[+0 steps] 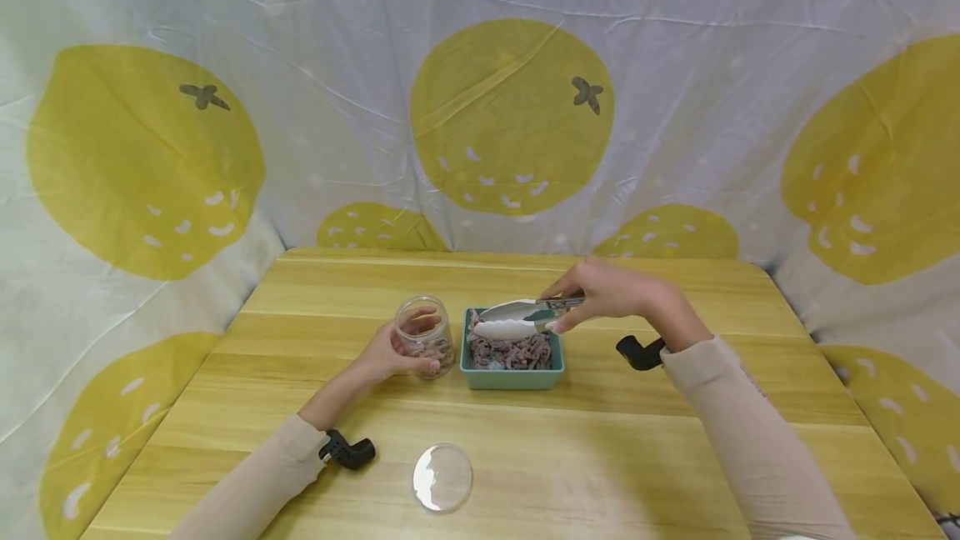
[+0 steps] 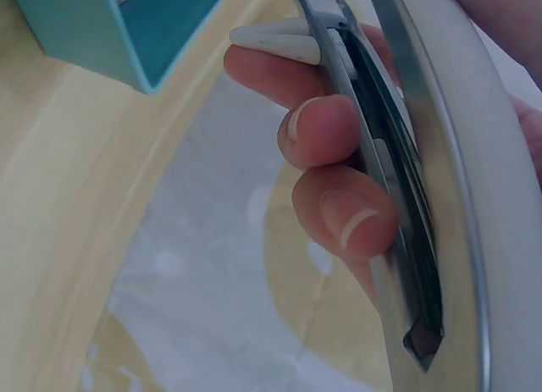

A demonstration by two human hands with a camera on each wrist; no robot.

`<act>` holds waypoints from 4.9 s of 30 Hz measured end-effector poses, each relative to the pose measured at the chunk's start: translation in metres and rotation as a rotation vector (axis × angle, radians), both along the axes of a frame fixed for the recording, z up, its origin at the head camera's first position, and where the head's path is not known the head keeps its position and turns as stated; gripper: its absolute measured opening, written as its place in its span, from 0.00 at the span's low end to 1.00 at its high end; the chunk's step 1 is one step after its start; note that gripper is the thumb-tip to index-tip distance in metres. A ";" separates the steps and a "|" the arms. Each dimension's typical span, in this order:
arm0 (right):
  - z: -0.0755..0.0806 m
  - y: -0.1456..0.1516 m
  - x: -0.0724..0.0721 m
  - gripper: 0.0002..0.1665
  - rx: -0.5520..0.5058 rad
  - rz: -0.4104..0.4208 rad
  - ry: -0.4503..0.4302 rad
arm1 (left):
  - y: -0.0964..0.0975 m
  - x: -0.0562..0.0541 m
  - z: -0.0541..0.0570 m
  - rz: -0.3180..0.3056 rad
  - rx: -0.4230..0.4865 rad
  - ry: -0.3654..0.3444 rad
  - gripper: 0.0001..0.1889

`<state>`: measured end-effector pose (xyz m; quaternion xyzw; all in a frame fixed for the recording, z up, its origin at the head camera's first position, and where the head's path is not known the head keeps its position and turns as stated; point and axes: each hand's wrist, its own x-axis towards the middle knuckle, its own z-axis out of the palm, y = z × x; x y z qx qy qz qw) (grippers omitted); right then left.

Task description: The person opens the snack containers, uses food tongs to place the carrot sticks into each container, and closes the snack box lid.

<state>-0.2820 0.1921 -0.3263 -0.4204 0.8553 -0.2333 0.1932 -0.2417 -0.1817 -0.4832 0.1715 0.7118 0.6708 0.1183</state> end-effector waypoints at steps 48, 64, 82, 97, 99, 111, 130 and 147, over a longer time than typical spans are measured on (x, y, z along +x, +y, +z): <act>0.010 0.001 -0.002 0.34 -0.020 -0.034 0.026 | -0.001 -0.001 -0.003 -0.004 0.017 0.001 0.44; 0.040 -0.028 -0.008 0.33 -0.030 0.031 0.110 | 0.000 -0.002 -0.004 -0.009 0.017 0.003 0.44; 0.043 -0.073 -0.017 0.33 0.030 0.116 0.117 | -0.002 0.001 -0.002 0.026 -0.044 -0.004 0.46; 0.046 -0.089 -0.016 0.31 0.089 0.150 0.151 | -0.002 0.001 -0.001 0.059 -0.080 -0.016 0.48; 0.048 -0.092 -0.014 0.32 0.104 0.147 0.167 | -0.002 0.001 -0.001 0.052 -0.072 -0.013 0.47; 0.047 -0.097 -0.011 0.32 0.113 0.119 0.172 | -0.001 0.002 -0.002 0.050 -0.058 -0.020 0.46; 0.038 -0.059 -0.014 0.38 -0.005 0.071 0.108 | -0.001 -0.003 -0.006 0.018 -0.040 0.035 0.44; 0.002 -0.011 -0.012 0.42 0.076 0.004 0.059 | 0.000 -0.002 -0.004 0.005 -0.017 0.024 0.43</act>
